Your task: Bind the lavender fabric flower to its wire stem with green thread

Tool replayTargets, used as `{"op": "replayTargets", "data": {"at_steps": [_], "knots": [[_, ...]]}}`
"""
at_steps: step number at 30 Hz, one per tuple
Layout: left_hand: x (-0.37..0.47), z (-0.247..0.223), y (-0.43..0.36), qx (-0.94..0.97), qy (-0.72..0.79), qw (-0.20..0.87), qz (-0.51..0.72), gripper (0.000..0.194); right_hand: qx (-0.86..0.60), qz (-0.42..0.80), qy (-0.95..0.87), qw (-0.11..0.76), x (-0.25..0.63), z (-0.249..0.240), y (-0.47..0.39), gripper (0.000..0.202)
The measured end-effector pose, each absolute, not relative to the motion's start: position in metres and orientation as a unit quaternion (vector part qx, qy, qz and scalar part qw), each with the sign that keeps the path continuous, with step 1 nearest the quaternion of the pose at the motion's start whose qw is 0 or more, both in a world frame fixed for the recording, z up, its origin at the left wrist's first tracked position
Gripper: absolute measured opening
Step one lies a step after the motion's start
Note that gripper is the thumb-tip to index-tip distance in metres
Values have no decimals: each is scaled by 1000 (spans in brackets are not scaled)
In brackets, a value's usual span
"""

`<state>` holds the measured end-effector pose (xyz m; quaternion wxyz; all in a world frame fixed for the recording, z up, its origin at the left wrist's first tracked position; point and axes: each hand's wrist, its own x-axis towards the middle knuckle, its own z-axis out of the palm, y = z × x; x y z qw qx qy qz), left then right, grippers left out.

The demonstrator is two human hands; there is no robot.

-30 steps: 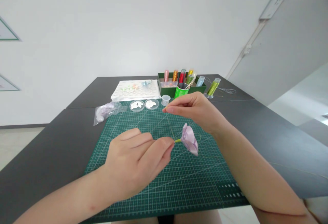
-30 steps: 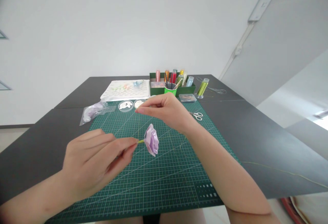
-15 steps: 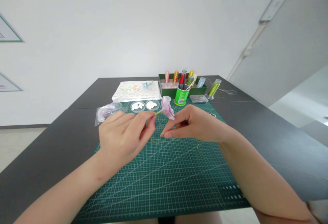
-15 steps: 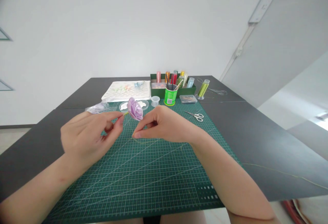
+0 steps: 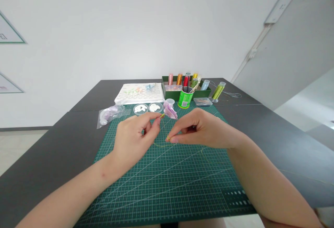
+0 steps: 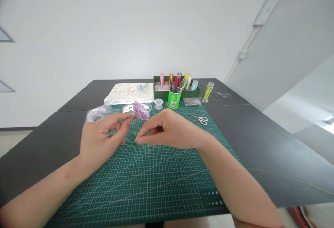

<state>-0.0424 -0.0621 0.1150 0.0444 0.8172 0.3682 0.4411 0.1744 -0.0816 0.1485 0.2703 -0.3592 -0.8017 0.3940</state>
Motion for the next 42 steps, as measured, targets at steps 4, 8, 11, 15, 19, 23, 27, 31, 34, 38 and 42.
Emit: {"op": "replayTargets", "data": {"at_steps": [4, 8, 11, 15, 19, 23, 27, 31, 34, 38, 42], "knots": [[-44, 124, -69, 759, 385, 229, 473, 16, -395, 402, -772, 292, 177, 147, -75, 28], [-46, 131, -71, 720, 383, 304, 493, 16, -381, 496, -707, 331, 182, 137, -61, 28], [-47, 134, -71, 709, 380, 326, 497, 17, -394, 550, -594, 435, 186, 129, -47, 27], [-47, 134, -71, 707, 379, 324, 502, 17, -443, 558, -477, 514, 193, 120, -28, 30], [-47, 133, -71, 711, 381, 317, 500, 16, -599, 359, -514, 498, 201, 111, -14, 26], [-48, 134, -71, 720, 380, 306, 494, 17, -659, -14, -614, 435, 197, 112, -22, 23], [-47, 133, -70, 724, 378, 303, 492, 17, -498, 176, -726, 440, 177, 122, -48, 33], [-46, 131, -70, 716, 381, 300, 502, 18, -335, 495, -661, 455, 156, 128, -70, 27], [-46, 130, -68, 709, 386, 292, 513, 17, -296, 589, -601, 451, 146, 132, -82, 28], [-46, 131, -65, 705, 393, 285, 517, 16, -391, 491, -653, 424, 140, 138, -96, 32], [-46, 131, -64, 707, 408, 276, 508, 16, -472, 257, -733, 417, 138, 142, -109, 23]]}}
